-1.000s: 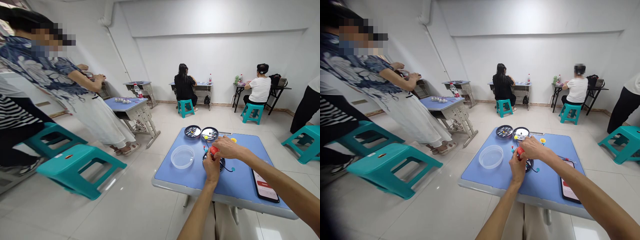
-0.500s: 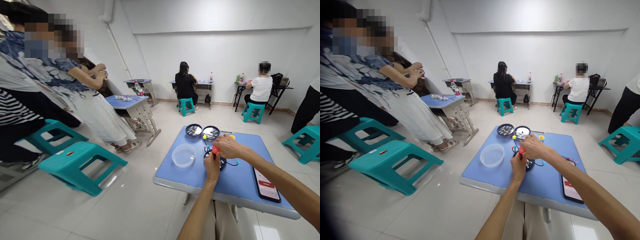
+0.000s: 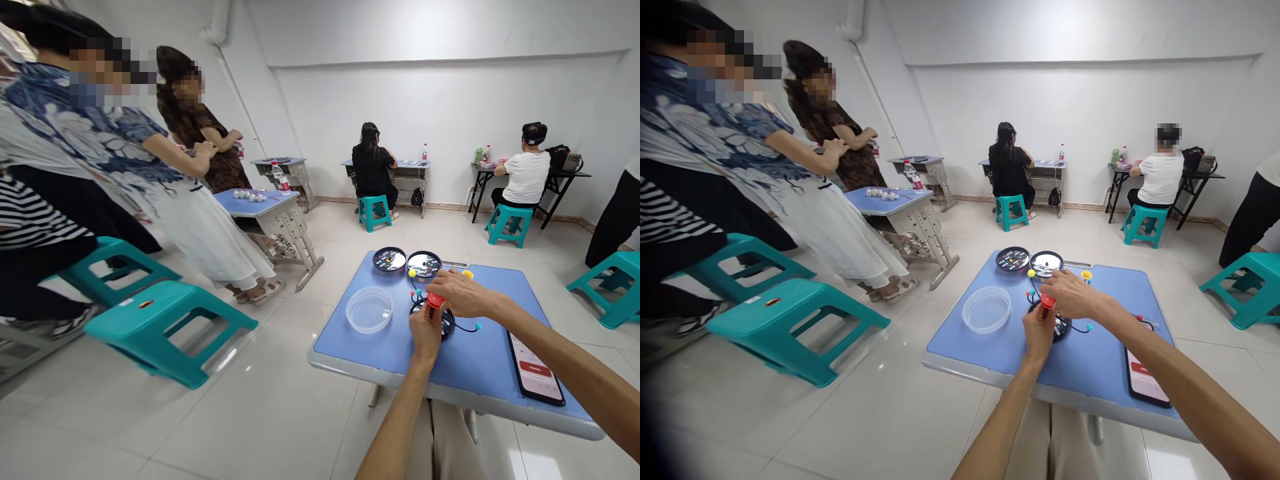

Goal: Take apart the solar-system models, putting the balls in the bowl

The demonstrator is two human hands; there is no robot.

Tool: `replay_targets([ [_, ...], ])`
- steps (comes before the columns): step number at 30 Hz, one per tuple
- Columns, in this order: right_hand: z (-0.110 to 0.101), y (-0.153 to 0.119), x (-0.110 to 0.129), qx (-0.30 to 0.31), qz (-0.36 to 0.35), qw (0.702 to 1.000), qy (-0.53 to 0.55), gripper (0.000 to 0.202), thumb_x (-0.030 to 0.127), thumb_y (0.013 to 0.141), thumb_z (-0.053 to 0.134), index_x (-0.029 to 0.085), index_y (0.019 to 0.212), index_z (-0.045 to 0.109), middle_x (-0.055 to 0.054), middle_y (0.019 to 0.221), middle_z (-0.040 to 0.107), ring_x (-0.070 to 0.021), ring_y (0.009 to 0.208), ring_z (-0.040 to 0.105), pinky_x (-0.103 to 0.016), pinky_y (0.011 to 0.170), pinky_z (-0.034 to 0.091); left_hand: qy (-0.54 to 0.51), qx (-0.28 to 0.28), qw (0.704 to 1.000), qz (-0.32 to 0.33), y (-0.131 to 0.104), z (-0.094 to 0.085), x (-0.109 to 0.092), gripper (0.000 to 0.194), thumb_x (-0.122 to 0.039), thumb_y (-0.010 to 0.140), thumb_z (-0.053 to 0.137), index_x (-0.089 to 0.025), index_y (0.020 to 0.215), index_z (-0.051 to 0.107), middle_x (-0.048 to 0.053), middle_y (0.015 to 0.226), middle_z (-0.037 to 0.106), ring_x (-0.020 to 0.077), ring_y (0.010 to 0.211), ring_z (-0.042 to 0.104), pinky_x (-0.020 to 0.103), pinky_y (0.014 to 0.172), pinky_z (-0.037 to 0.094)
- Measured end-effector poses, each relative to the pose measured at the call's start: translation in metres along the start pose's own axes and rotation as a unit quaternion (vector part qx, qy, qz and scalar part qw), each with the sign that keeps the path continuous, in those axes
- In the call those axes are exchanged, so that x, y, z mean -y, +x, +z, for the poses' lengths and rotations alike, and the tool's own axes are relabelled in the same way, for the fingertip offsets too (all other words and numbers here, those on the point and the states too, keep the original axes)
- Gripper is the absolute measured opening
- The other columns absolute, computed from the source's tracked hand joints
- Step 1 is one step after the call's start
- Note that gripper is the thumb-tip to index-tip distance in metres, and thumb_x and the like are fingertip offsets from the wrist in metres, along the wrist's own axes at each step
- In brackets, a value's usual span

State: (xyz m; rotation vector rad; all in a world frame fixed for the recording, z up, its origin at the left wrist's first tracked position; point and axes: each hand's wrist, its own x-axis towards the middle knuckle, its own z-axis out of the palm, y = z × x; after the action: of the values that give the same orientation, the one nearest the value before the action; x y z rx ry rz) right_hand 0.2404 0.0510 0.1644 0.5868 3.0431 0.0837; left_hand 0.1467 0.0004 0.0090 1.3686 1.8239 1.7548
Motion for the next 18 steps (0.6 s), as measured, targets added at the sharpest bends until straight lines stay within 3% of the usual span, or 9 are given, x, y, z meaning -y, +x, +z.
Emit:
replay_targets([
  [18,-0.0037,0.0083,0.0066,0.038,-0.014,0.999,-0.025,0.008,0.010,0.081,0.054,0.016,0.085,0.057,-0.010,0.087,0.058,-0.0228,0.085,0.051,-0.033,0.074,0.039,0.002,0.014,1.000,-0.005,0.0003,-0.0020,-0.0019,0.027,-0.033,0.086,0.049,-0.020,0.065,0.060,0.001,0.051,0.058,0.0125,0.048,0.047,0.024,0.054,0.035],
])
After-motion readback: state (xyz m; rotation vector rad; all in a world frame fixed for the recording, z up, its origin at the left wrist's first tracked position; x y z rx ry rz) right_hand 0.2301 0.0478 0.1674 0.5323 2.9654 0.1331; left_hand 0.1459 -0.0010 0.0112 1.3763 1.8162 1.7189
